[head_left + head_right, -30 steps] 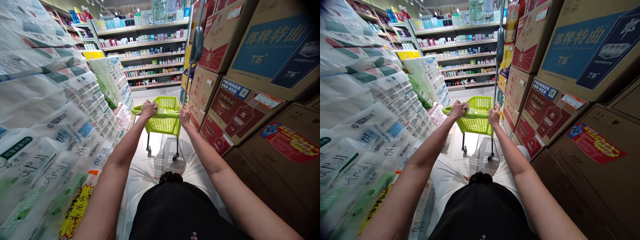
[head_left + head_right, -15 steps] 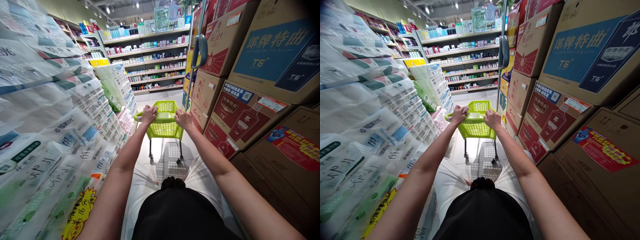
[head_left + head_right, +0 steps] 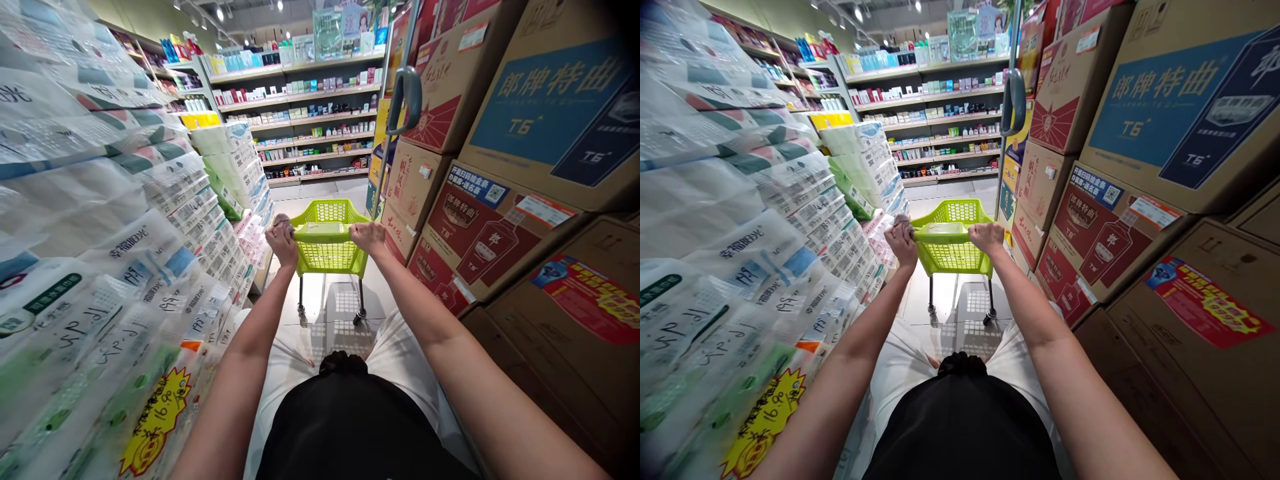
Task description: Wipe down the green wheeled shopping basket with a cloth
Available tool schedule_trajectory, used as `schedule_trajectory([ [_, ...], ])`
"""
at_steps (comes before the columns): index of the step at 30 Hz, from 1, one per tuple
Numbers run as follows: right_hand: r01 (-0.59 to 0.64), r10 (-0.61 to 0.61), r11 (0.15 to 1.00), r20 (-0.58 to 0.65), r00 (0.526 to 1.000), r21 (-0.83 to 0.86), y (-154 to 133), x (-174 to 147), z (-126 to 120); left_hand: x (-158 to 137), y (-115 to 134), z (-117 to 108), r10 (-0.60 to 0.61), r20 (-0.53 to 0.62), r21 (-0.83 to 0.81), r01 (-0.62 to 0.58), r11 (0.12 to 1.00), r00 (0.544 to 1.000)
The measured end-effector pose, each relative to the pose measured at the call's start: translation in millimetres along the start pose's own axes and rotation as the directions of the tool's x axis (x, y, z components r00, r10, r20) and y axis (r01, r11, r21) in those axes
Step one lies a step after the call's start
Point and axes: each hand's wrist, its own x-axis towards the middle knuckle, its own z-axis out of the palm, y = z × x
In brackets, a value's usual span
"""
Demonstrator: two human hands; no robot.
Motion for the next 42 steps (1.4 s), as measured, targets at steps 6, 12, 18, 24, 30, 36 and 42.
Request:
schedule_trajectory([
  [6, 0.026, -0.024, 0.994, 0.019, 1.0, -0.104, -4.3, 1.2, 0.2, -53.1, 21.3, 49.5, -0.096, -0.111, -0.394, 0.045, 0.918, 0.989],
  [12, 0.062, -0.056, 0.982, 0.038, 0.998, -0.177, 14.0, 2.4, -10.9, -20.2, 8.7, 26.9, -0.171, -0.107, -0.318, 0.129, 0.939, 0.98],
  [18, 0.071, -0.058, 0.971, 0.062, 0.996, -0.229, 27.7, 2.2, -16.6, -21.7, 11.8, 6.0, 0.056, -0.01, -0.097, -0.057, 0.994, 0.998],
  [24, 0.087, -0.044, 0.962, 0.167, 0.985, -0.26, 44.0, 15.8, -30.4, -13.7, 10.2, -12.8, 0.191, 0.105, -0.006, -0.192, 0.981, 0.976],
  [30, 0.095, -0.061, 0.976, 0.17, 0.984, -0.197, 13.9, 19.8, -26.1, 19.5, 32.4, -30.2, 0.268, 0.434, 0.091, -0.338, 0.937, 0.86],
  [36, 0.015, -0.004, 0.984, 0.063, 0.998, -0.178, 0.4, 7.5, -13.1, 57.9, 40.5, -37.8, 0.173, 0.716, 0.155, -0.395, 0.905, 0.676],
  [42, 0.001, 0.004, 0.984, 0.027, 1.0, -0.178, 0.6, 7.3, -13.3, 63.4, 53.5, -23.5, 0.242, 0.78, 0.091, -0.487, 0.869, 0.577],
])
